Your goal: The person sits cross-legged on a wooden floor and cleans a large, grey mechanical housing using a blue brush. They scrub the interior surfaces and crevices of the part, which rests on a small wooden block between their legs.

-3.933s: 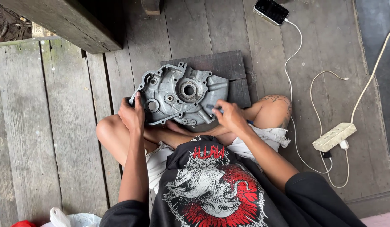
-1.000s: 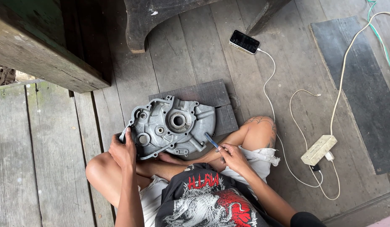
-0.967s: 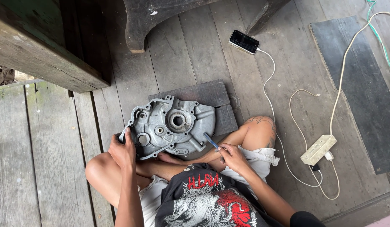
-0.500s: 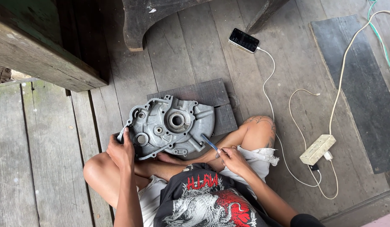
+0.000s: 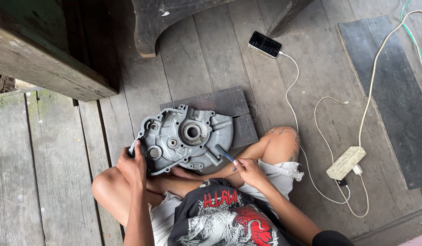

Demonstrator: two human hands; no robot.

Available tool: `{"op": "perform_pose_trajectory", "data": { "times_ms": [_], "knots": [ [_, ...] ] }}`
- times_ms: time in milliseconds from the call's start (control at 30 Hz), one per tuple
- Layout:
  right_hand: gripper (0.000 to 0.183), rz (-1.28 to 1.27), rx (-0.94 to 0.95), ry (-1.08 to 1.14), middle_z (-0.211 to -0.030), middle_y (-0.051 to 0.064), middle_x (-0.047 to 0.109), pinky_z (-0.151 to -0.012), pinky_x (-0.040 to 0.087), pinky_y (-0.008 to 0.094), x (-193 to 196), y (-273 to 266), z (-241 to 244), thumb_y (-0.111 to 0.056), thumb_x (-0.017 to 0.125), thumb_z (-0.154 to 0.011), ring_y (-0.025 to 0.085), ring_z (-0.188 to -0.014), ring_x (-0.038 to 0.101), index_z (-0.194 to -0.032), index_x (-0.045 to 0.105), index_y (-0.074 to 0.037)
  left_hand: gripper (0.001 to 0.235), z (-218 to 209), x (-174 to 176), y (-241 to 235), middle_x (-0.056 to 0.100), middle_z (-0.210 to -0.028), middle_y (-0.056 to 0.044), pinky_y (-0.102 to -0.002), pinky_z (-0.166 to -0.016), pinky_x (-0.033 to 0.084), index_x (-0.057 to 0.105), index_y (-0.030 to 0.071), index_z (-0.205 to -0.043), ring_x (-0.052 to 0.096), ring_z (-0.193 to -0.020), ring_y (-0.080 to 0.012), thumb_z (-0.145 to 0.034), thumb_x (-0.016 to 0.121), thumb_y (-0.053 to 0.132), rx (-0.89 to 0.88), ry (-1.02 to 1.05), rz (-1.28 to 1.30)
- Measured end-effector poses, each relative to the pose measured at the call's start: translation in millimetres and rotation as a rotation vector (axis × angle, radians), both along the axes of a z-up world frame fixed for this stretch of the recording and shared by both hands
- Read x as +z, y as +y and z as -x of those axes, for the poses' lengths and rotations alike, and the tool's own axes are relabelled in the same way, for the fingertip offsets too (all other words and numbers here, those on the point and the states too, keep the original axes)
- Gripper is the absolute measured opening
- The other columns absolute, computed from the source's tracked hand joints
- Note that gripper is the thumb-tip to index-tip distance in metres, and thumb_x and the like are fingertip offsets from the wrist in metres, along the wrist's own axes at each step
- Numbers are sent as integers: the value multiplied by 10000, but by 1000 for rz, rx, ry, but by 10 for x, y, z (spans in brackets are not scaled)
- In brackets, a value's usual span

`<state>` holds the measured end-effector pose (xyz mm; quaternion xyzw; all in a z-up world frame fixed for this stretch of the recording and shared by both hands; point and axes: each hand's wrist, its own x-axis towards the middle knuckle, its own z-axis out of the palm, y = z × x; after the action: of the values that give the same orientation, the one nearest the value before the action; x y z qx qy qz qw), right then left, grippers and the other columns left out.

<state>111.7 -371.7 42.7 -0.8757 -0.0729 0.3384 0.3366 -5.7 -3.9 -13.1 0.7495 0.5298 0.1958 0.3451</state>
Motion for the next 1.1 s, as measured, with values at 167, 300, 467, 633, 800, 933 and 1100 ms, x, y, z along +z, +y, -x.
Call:
{"op": "perform_pose_trajectory", "data": {
  "times_ms": [167,300,467,633,800,933,1100],
  "knots": [
    [396,74,27,-40,-811,158,760,-818,553,459,-248,80,13,-426,537,-1000,380,-920,731,-858,746,-121,435,9,-11,6,677,-749,-257,-508,-678,505,751,70,-932,688,-797,-482,-988,751,501,-15,7,-7],
    [379,53,35,-44,-824,209,759,-842,563,482,-152,-10,149,-355,513,-1018,413,-924,738,-857,733,-93,435,3,19,-6,678,-744,-259,-505,-679,507,754,66,-925,687,-799,-491,-984,751,498,-10,6,-20],
    [384,107,36,-81,-818,174,766,-806,581,496,-206,-60,240,-383,495,-1015,396,-932,738,-868,732,-119,441,9,3,5,679,-745,-260,-502,-675,506,758,62,-929,688,-797,-487,-991,747,498,-19,13,-30],
    [397,102,109,-138,-872,209,759,-851,572,537,-317,171,129,-370,427,-1043,426,-954,728,-949,701,-100,458,14,-1,11,685,-755,-263,-523,-689,509,756,59,-929,694,-816,-485,-993,738,512,-29,25,-26],
    [450,118,123,-158,-819,215,742,-841,575,514,-33,178,149,-395,412,-1053,416,-932,734,-875,690,-89,446,-9,46,-11,678,-738,-269,-512,-680,510,759,54,-930,685,-798,-500,-991,738,495,-16,22,-35],
    [456,117,101,-129,-812,234,738,-823,564,545,-283,-38,245,-380,424,-1042,440,-932,725,-834,683,-68,446,13,-10,8,675,-735,-261,-506,-672,505,757,64,-927,688,-791,-487,-994,739,505,-23,27,-31],
    [490,112,127,-149,-819,271,727,-861,532,590,-122,211,82,-376,405,-1046,487,-933,704,-831,682,-35,436,10,-28,28,677,-731,-250,-499,-664,506,761,63,-926,691,-780,-475,-989,742,494,-25,30,-25]
  ]
}}
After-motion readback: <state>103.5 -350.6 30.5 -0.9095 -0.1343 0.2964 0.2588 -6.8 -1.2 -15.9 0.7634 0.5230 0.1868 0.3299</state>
